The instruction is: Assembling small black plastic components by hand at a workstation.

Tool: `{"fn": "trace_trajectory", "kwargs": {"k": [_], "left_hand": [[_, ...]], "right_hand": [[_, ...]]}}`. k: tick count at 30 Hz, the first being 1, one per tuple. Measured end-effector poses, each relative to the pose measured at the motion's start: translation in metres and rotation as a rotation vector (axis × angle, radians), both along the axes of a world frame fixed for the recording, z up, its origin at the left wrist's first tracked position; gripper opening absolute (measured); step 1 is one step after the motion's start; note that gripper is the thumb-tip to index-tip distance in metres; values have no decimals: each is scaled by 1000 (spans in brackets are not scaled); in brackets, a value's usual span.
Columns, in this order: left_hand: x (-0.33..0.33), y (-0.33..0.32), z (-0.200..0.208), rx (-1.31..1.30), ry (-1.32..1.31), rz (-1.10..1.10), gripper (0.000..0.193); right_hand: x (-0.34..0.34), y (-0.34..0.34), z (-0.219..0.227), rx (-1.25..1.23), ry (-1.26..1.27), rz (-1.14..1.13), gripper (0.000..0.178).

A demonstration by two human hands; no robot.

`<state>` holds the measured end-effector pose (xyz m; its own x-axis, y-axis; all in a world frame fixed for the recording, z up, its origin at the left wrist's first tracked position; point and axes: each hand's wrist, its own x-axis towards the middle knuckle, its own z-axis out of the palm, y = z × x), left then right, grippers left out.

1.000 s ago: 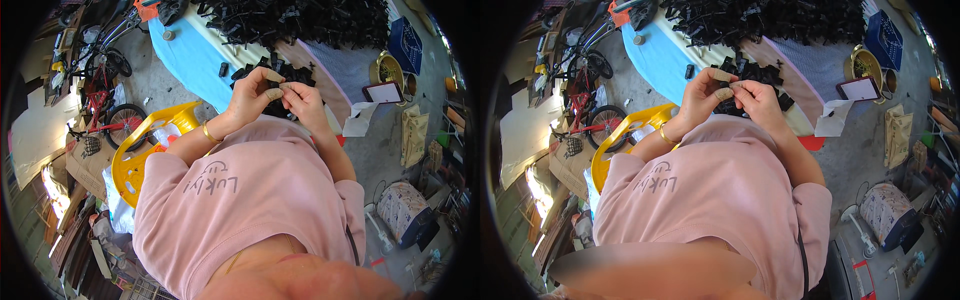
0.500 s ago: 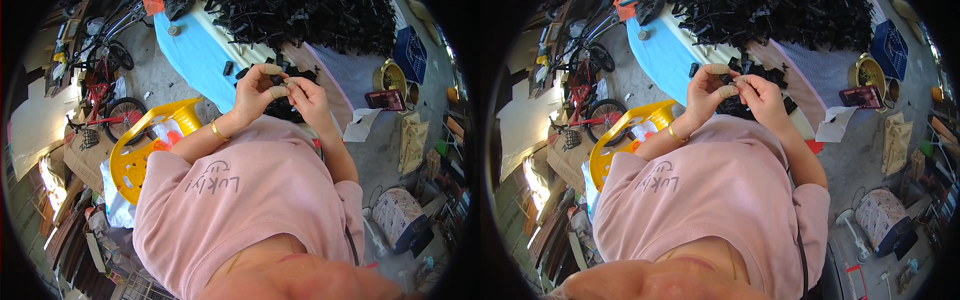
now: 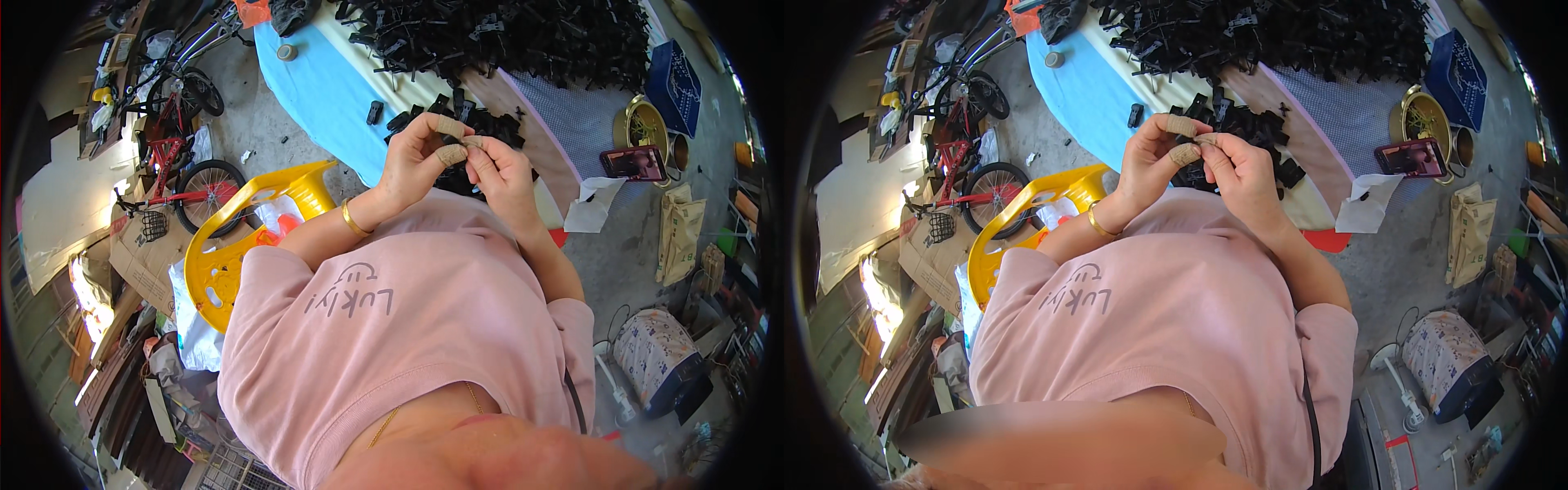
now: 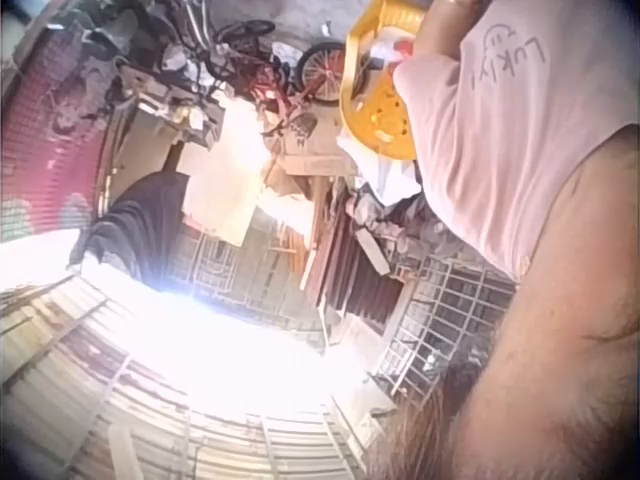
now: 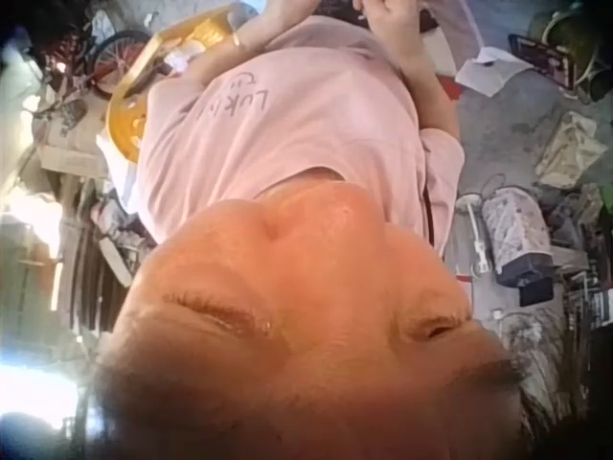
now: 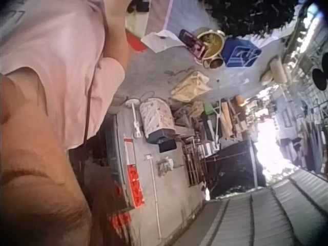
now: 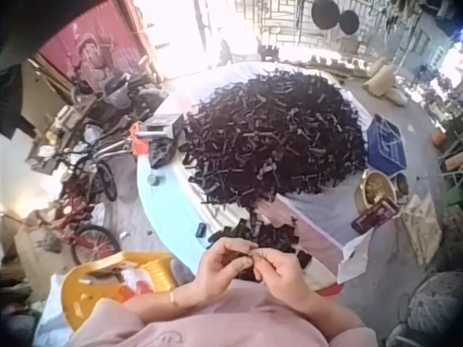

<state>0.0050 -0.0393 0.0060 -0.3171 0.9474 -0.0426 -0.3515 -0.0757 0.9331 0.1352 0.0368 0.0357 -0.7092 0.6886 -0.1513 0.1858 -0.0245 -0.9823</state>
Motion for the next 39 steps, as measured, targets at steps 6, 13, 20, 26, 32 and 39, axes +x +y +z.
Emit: {"fn": "trace_trajectory", "kwargs": {"k": [6, 13, 20, 26, 32, 39], "left_hand": [[0, 0, -7, 49, 237, 47, 18], [-8, 1, -35, -289, 659, -3, 38], [-2, 7, -26, -45, 755, -170, 45], [-31, 9, -43, -216, 792, 153, 46], [-29, 20, -38, -198, 875, 74, 46], [-48, 13, -57, -279, 907, 174, 58]], "right_hand": [[0, 6, -20, -80, -17, -30, 17], [-45, 74, -58, 549, -170, 8, 19], [-85, 120, -138, 1116, -557, 53, 21], [-76, 118, -121, 971, -661, 65, 22], [-97, 111, -138, 960, -593, 158, 15], [-75, 121, -116, 919, -494, 59, 18]]}}
